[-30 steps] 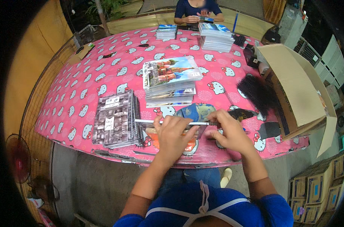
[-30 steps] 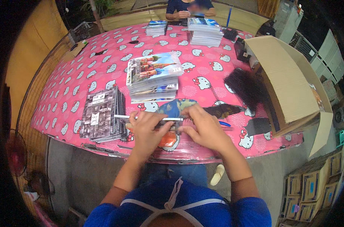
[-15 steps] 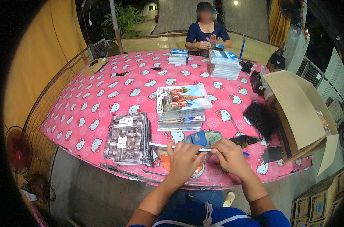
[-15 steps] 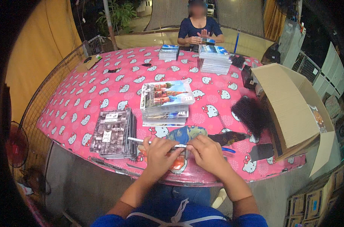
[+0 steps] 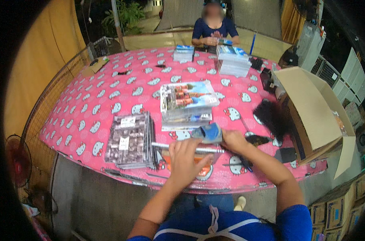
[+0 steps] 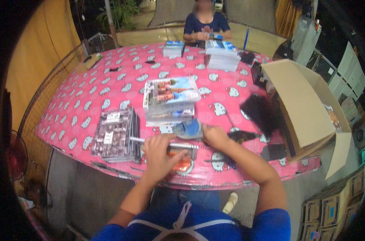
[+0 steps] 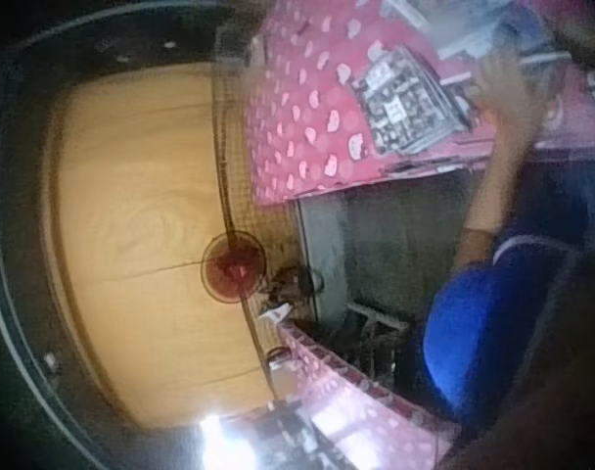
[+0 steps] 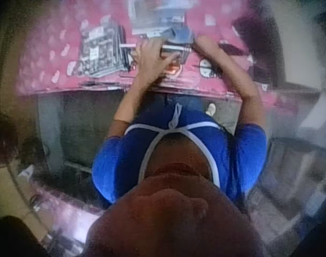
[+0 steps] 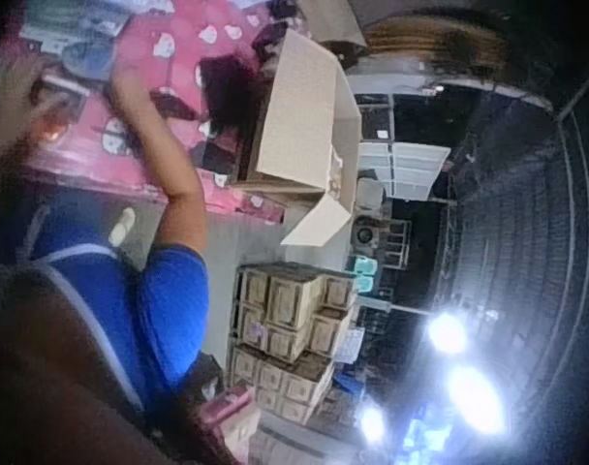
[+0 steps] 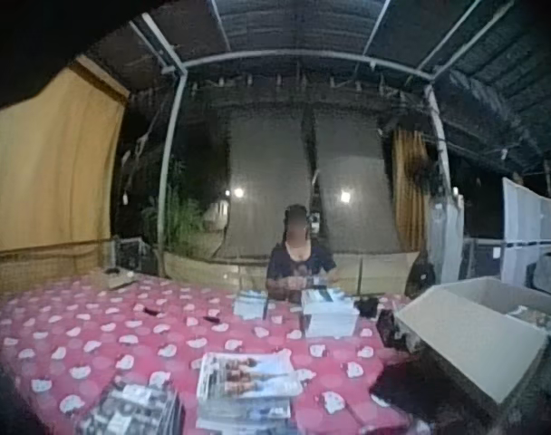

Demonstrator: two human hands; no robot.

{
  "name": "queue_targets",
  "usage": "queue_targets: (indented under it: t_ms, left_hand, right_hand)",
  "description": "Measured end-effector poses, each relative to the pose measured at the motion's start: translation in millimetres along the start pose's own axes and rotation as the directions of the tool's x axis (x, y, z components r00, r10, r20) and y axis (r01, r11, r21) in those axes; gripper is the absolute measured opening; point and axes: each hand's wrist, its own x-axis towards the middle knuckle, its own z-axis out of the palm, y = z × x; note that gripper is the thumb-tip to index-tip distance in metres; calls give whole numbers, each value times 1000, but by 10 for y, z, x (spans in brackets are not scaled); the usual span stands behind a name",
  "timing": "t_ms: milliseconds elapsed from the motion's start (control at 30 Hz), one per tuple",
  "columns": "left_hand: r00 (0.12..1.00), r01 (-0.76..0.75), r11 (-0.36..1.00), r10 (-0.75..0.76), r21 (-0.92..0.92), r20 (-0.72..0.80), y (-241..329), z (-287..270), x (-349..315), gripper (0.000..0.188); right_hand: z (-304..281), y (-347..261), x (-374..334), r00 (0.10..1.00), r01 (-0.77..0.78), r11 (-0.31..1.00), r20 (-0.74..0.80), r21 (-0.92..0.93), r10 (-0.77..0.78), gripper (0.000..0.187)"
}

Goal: The person assembles spiral notebooks by threading plastic coils through the pre-punched holes of notebook covers and paper stacks, then uses pliers to trim the excess length of the coils.

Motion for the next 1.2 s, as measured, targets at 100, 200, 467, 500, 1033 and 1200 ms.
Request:
queue_targets:
  t_ms: [100,200,467,500,1033,1200]
  left_hand:
    - [999,-33,999,33,8,0,-52,8,-9,33]
    - [996,-61,998,62,20,-64,-73,63,-10,33]
    - [998,49,998,-48,-36,50,-68,36,2,35]
    - [994,94,994,-90,-58,64,-49,5,50,36]
    - [984,176,983,-174,57,-41,-340,-297,-58,37]
    - [969,210,972,-221,-107,-108,-434,-296,-56,42]
  right_hand:
    - [-13,-11,-10,961,-141,941,-187,308,205,49]
    - [-113,70,-249,889,452,-203,-420,869,184,50]
    - [-580,0,-226,919,366,834,-303,413,-253,35]
    - [-638,-84,-201,884,425,879,-309,218,-351,36]
    - [-530,-384,227,996,16,658,-68,752,53,58]
    - [-529,-548,402,968,243,821,-182,517,-172,62]
